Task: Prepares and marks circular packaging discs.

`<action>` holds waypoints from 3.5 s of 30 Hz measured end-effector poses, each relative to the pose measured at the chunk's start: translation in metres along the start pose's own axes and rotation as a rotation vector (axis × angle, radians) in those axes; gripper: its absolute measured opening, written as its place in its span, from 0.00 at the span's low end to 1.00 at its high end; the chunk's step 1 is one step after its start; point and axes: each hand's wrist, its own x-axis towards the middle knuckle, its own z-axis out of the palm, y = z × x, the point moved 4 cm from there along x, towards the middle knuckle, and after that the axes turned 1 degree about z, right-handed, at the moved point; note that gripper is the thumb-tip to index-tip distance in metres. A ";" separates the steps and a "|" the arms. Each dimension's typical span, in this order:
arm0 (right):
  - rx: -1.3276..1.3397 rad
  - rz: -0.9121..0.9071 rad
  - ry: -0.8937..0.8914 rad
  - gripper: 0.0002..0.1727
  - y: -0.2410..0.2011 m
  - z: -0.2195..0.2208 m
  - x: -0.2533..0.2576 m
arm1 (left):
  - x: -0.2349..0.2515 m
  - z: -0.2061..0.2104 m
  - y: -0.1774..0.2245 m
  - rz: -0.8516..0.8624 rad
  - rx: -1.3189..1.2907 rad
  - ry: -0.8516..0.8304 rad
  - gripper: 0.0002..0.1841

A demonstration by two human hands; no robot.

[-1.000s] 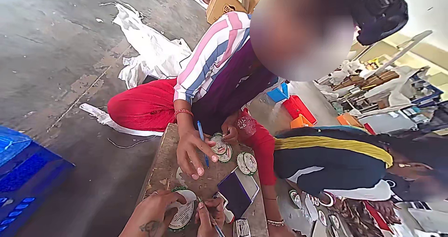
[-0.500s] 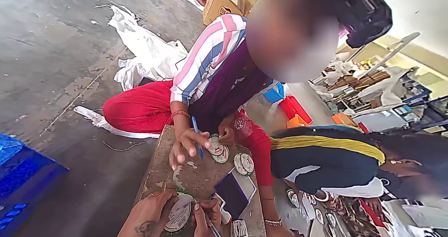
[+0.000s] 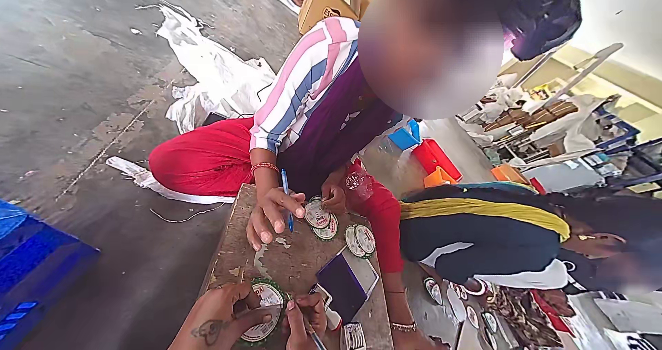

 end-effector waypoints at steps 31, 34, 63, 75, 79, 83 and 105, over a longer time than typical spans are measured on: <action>0.085 0.018 -0.024 0.13 -0.001 0.000 0.000 | 0.003 0.001 -0.009 -0.055 -0.150 0.022 0.11; 0.080 0.026 -0.022 0.12 0.000 0.000 -0.001 | 0.002 0.002 -0.008 -0.062 -0.103 -0.022 0.13; 0.078 0.028 -0.028 0.12 -0.001 0.000 -0.001 | -0.003 0.001 0.010 0.117 0.190 -0.042 0.15; -0.033 0.058 -0.010 0.11 -0.002 0.000 -0.002 | -0.001 0.004 0.006 0.094 0.153 0.054 0.14; -0.233 -0.093 -0.086 0.07 -0.005 0.000 -0.003 | -0.005 0.002 0.006 0.084 0.118 0.096 0.18; -0.346 -0.145 -0.193 0.05 -0.003 0.003 -0.004 | -0.008 0.005 0.001 0.127 0.070 0.102 0.29; -0.559 -0.245 -0.333 0.07 -0.005 0.016 -0.004 | -0.010 0.014 0.002 0.203 0.299 0.169 0.28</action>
